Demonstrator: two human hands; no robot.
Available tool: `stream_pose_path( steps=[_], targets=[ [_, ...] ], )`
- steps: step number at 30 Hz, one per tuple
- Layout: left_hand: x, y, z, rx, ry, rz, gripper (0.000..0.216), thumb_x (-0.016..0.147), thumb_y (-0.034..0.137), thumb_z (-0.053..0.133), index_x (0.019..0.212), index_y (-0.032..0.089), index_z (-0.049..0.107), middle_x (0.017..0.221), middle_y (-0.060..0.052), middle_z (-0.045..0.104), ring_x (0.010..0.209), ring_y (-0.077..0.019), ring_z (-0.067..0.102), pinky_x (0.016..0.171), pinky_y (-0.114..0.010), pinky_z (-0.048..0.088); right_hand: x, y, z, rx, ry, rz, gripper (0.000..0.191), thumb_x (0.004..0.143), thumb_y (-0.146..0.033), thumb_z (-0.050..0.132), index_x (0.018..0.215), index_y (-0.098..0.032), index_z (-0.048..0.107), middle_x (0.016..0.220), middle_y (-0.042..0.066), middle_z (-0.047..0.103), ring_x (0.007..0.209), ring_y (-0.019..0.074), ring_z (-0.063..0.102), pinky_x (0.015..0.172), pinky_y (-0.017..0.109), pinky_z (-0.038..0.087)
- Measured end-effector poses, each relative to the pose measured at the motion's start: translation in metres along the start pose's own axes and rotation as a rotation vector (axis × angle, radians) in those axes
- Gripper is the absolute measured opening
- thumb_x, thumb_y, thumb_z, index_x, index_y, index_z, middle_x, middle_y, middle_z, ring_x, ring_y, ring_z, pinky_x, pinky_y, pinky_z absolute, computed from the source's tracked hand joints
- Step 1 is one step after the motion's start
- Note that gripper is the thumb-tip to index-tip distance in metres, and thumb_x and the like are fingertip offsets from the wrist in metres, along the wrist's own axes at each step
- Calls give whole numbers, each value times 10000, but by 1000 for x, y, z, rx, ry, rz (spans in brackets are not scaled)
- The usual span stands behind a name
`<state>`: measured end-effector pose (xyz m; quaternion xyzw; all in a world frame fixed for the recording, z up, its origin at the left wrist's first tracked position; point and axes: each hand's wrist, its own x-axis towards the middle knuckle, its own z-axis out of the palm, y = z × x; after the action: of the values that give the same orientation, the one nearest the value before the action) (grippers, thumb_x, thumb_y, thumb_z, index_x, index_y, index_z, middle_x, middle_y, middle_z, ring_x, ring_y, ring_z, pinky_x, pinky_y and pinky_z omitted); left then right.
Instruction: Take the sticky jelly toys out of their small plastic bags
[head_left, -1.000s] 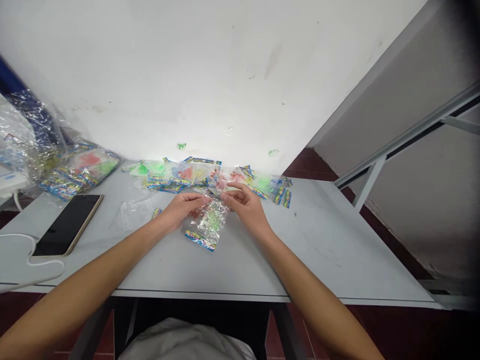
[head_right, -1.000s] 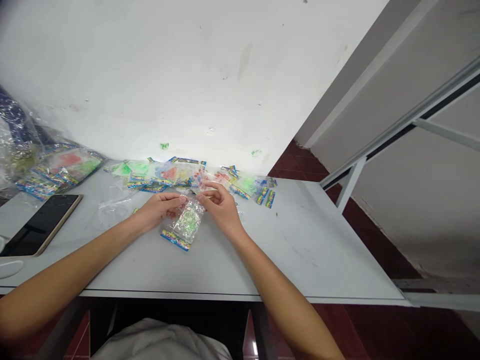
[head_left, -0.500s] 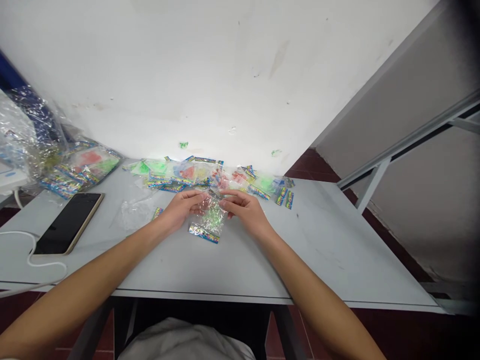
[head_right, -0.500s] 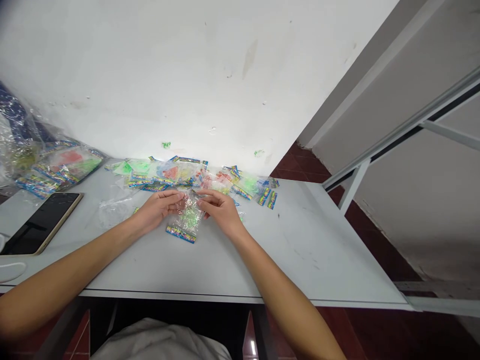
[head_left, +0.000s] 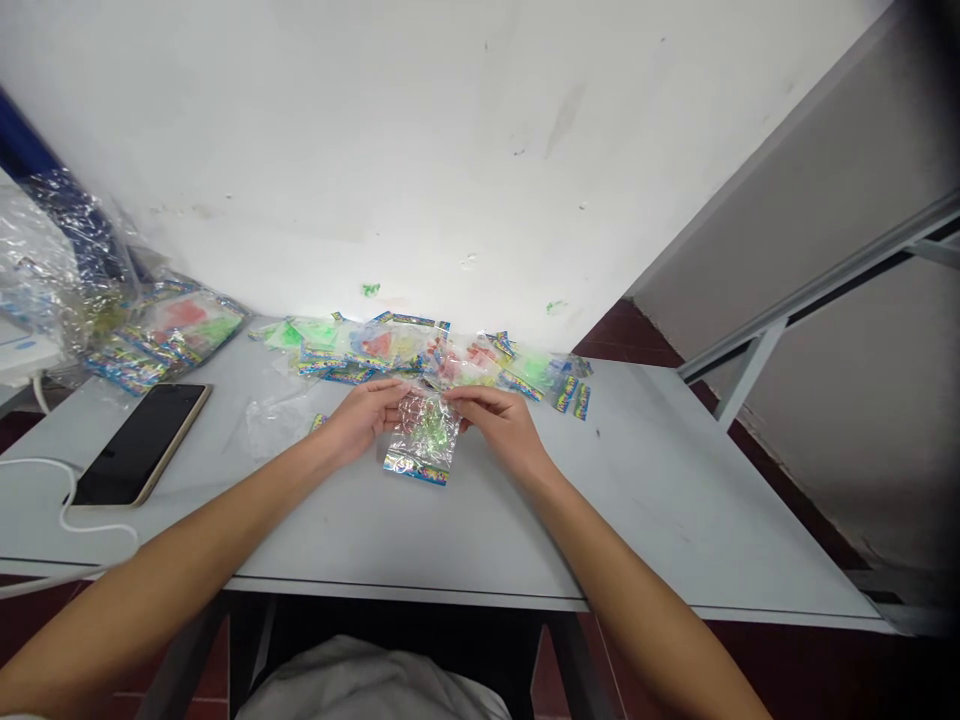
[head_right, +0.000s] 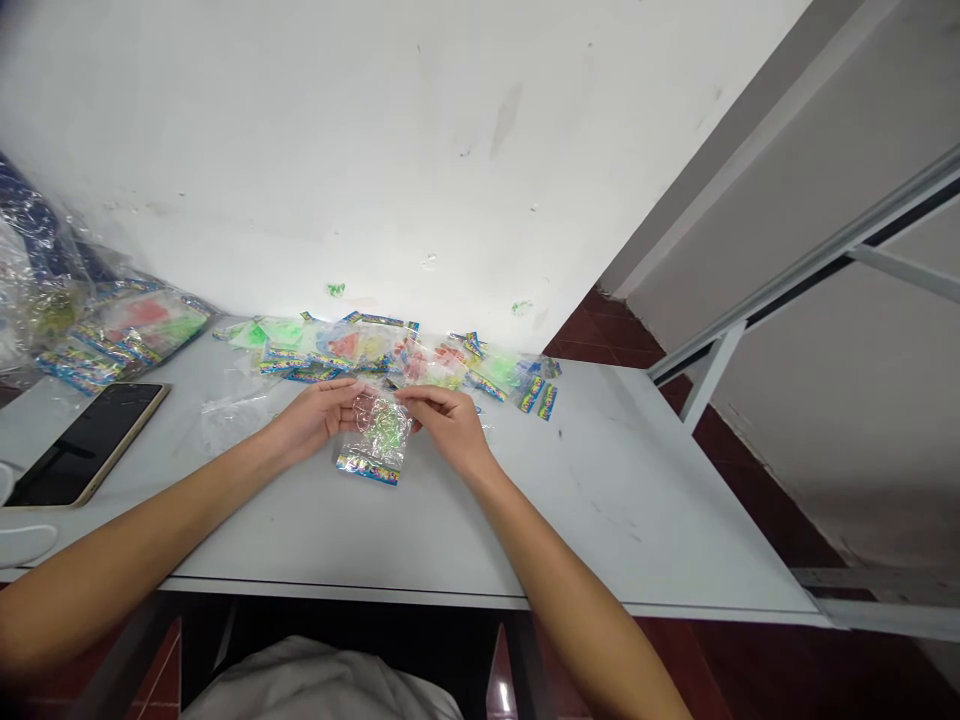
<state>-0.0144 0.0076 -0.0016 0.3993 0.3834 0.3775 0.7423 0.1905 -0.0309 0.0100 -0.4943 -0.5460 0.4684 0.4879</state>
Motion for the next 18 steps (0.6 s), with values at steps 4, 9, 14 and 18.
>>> stream_pose_path(
  steps=[4, 9, 14, 18],
  targets=[
    [2, -1, -2, 15, 30, 2, 259, 742, 351, 789, 858, 126, 734, 880, -94, 729, 735, -170, 674, 691, -283, 522, 0, -1, 1, -15, 6, -4, 188, 750, -317, 668, 855, -219, 790, 717, 12, 684, 629, 139, 584, 641, 315, 515],
    [0, 2, 0, 25, 34, -4, 322, 777, 424, 754, 867, 116, 728, 878, -108, 737, 740, -183, 680, 690, -288, 525, -1, -1, 1, -22, 7, 9, 204, 748, -305, 654, 874, -208, 782, 735, 11, 684, 642, 135, 588, 668, 320, 527],
    [0, 3, 1, 37, 72, -35, 488, 756, 604, 727, 864, 128, 719, 846, -96, 729, 666, -163, 656, 625, -279, 509, -1, -1, 2, -40, 7, 24, 212, 754, -322, 655, 887, -205, 772, 825, 31, 720, 689, 148, 608, 690, 332, 545],
    [2, -2, -1, 106, 61, -1, 438, 652, 509, 849, 866, 145, 731, 832, -53, 712, 684, -138, 654, 673, -263, 501, -3, -1, 3, -32, -1, 14, 255, 770, -362, 682, 962, -206, 744, 867, 36, 720, 752, 163, 623, 699, 330, 552]
  ],
)
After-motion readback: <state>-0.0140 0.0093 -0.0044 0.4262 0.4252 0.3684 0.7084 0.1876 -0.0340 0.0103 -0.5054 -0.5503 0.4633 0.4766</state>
